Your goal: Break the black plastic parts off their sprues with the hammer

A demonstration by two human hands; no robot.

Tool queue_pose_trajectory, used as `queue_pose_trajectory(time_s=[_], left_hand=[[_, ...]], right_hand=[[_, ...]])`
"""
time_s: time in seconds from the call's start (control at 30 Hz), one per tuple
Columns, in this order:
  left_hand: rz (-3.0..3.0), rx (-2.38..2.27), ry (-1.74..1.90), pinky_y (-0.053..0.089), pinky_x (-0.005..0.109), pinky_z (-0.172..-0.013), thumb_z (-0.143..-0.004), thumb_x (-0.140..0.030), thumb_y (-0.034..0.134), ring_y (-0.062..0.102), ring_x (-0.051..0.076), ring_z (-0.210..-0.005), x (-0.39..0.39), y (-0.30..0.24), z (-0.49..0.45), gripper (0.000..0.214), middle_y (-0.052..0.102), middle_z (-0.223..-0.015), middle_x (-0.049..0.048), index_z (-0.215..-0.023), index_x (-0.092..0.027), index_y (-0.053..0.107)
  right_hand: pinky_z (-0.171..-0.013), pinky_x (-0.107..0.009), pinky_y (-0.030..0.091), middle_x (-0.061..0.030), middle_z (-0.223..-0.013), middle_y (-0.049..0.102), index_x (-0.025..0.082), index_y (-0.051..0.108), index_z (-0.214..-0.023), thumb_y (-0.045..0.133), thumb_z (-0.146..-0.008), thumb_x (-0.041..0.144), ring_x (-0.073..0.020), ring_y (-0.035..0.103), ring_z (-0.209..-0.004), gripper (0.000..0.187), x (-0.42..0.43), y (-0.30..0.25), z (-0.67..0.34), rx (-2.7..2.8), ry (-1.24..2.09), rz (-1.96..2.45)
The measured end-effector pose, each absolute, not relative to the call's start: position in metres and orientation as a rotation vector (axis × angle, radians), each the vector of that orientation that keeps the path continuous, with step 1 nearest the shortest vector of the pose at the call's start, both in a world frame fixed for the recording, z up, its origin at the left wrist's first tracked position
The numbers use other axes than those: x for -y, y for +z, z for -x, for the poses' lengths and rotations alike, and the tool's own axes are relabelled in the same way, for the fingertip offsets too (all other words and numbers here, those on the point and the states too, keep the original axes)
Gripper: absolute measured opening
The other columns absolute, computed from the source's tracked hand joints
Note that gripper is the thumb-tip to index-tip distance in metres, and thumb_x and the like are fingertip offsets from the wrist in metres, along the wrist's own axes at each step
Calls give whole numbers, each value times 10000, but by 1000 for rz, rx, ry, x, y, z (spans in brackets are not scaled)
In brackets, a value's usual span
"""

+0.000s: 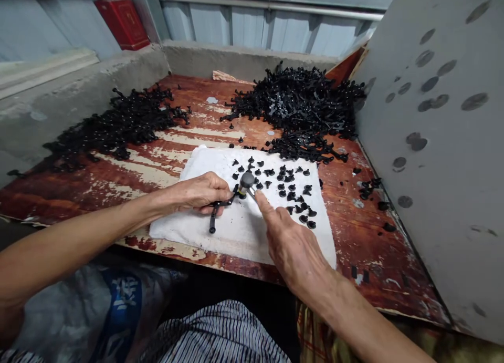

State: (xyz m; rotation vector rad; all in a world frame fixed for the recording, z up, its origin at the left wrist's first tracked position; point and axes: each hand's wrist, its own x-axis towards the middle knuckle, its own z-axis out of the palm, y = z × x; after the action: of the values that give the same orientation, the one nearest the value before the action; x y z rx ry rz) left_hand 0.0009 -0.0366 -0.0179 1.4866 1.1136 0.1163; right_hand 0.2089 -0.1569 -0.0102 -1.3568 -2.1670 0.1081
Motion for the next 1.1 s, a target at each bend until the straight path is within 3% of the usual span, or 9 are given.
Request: queue_pose_trajectory(time_s=[0.17, 0.3, 0.43, 0.57, 0.67, 0.73, 0.83, 0.97, 1.1], left_hand=[[-1494, -1130, 103, 185, 200, -294, -811, -216, 527, 369, 50, -261, 38, -13, -1, 210, 600, -493, 19, -609, -161, 542], [-1552, -1085, 129, 183, 192, -302, -824, -227, 509, 349, 42, -268, 42, -8, 0, 238, 576, -484, 3, -594, -169, 507], [-1660, -946, 131, 240, 181, -341, -832, -249, 492, 398, 41, -332, 52, 1, -5, 222, 609, -560, -6, -626, -167, 505], [-1901, -780, 73, 299, 199, -419, -843, -233, 446, 416, 59, -415, 67, 12, -13, 271, 577, -549, -18, -591, -163, 516], [-2023, -850, 223, 325, 215, -483, -840, -265, 478, 461, 87, -506, 77, 10, -10, 241, 552, -566, -19, -639, -160, 559], [-1917, -1001, 474, 390, 227, -560, -808, -347, 579, 538, 115, -632, 83, 6, -3, 192, 606, -720, 2, -834, -159, 603], [-1415, -1113, 697, 468, 269, -642, -718, -418, 713, 605, 155, -786, 90, 1, 6, 448, 625, -963, 60, -1049, -168, 543], [-869, -896, 500, 496, 273, -562, -678, -328, 761, 629, 151, -689, 95, 1, 1, 326, 622, -832, 61, -846, -123, 573], [-852, -914, 519, 410, 199, -382, -747, -201, 688, 560, 98, -486, 96, 1, -12, 145, 588, -632, 17, -719, -118, 572]], right_hand=[[-628, -312, 571, -127, -928, 731, 117, 419, -1425, 368, -858, 103, -193, 688, -697, 569, 153, -17, -214, 2178, 170, 1433], [-557, -290, 511, -63, -731, 680, 100, 512, -1313, 367, -887, 203, -161, 595, -548, 461, 150, -11, -213, 2061, 330, 1517], [-521, -260, 411, 13, -640, 527, 175, 609, -930, 528, -827, 335, -128, 464, -543, 207, 136, -1, -203, 1622, 710, 1547], [-420, -228, 343, 65, -549, 430, 200, 541, -725, 633, -728, 410, -91, 385, -451, 229, 123, 0, -193, 1504, 977, 1504], [-339, -212, 286, 99, -485, 380, 209, 512, -725, 594, -742, 432, -67, 320, -349, 239, 126, -1, -186, 1402, 1133, 1476], [-307, -201, 263, 115, -480, 369, 216, 494, -770, 579, -751, 436, -59, 299, -316, 237, 130, 0, -184, 1316, 1175, 1467], [-297, -184, 269, 123, -498, 372, 228, 450, -792, 580, -753, 442, -52, 310, -319, 254, 135, 2, -183, 1213, 1168, 1458], [-300, -187, 288, 120, -505, 374, 230, 440, -795, 586, -748, 449, -59, 331, -335, 268, 135, 0, -179, 1183, 1150, 1452], [-315, -209, 294, 113, -499, 377, 226, 463, -811, 552, -780, 455, -70, 323, -333, 248, 136, -3, -177, 1247, 1124, 1473]])
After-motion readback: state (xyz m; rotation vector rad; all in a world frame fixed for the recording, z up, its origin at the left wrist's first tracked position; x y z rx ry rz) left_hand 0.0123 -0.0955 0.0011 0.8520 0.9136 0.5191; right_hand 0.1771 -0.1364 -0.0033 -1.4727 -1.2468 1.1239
